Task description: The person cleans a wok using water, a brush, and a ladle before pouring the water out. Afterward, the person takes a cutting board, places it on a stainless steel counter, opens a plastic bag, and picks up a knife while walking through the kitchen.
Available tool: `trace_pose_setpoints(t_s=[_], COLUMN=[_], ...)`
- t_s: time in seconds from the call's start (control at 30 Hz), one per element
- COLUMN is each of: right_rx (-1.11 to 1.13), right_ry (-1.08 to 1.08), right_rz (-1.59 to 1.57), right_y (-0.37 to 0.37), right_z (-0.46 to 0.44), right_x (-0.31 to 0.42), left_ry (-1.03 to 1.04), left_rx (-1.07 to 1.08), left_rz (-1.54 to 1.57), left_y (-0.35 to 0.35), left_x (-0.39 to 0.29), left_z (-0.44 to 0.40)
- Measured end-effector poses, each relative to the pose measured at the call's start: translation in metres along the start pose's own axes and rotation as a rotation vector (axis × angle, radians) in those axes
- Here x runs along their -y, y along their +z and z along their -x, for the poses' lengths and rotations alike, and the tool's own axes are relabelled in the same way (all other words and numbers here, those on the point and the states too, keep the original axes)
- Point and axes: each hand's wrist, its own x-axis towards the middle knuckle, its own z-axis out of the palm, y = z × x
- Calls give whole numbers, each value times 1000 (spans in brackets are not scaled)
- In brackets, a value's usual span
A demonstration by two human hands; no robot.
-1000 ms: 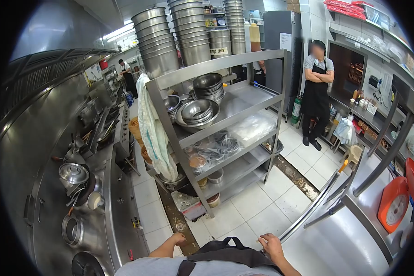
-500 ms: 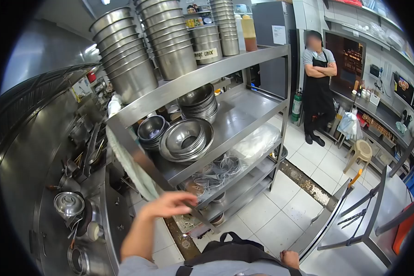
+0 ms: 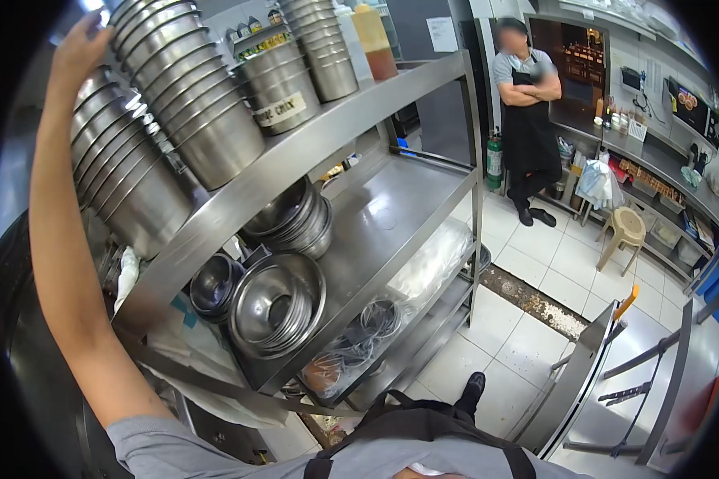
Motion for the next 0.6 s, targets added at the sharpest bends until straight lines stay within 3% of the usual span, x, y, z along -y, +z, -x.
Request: trace_pose_setpoints(t_s=[0.07, 0.1, 0.13, 0.17, 0.2, 0.33, 0.47, 0.6], right_rx=[61, 87, 108, 118, 118, -114, -73, 37], right_ry=[67, 108, 146, 185, 223, 312, 370, 496], right_rz=[-38, -64, -93, -130, -166, -451, -496, -351], right_y=[1, 0, -2, -5, -11, -48, -64, -83], right_z=[-24, -37, -53, -69, -85, -141, -176, -184], right_x=[2, 3, 5, 7, 10, 19, -15, -53], left_ry=[-49, -298, -608, -197, -151, -192, -206, -210], left_rx=[139, 275, 313, -13, -41, 16, 50, 72], left_rz=[74, 502, 888, 623, 300, 202, 203, 198], left_y=[30, 95, 82, 49, 27, 68, 99, 122], left_x=[32, 124, 73, 28, -58, -109, -153, -182], left_z=[-36, -65, -69, -54, -59, -96, -118, -134])
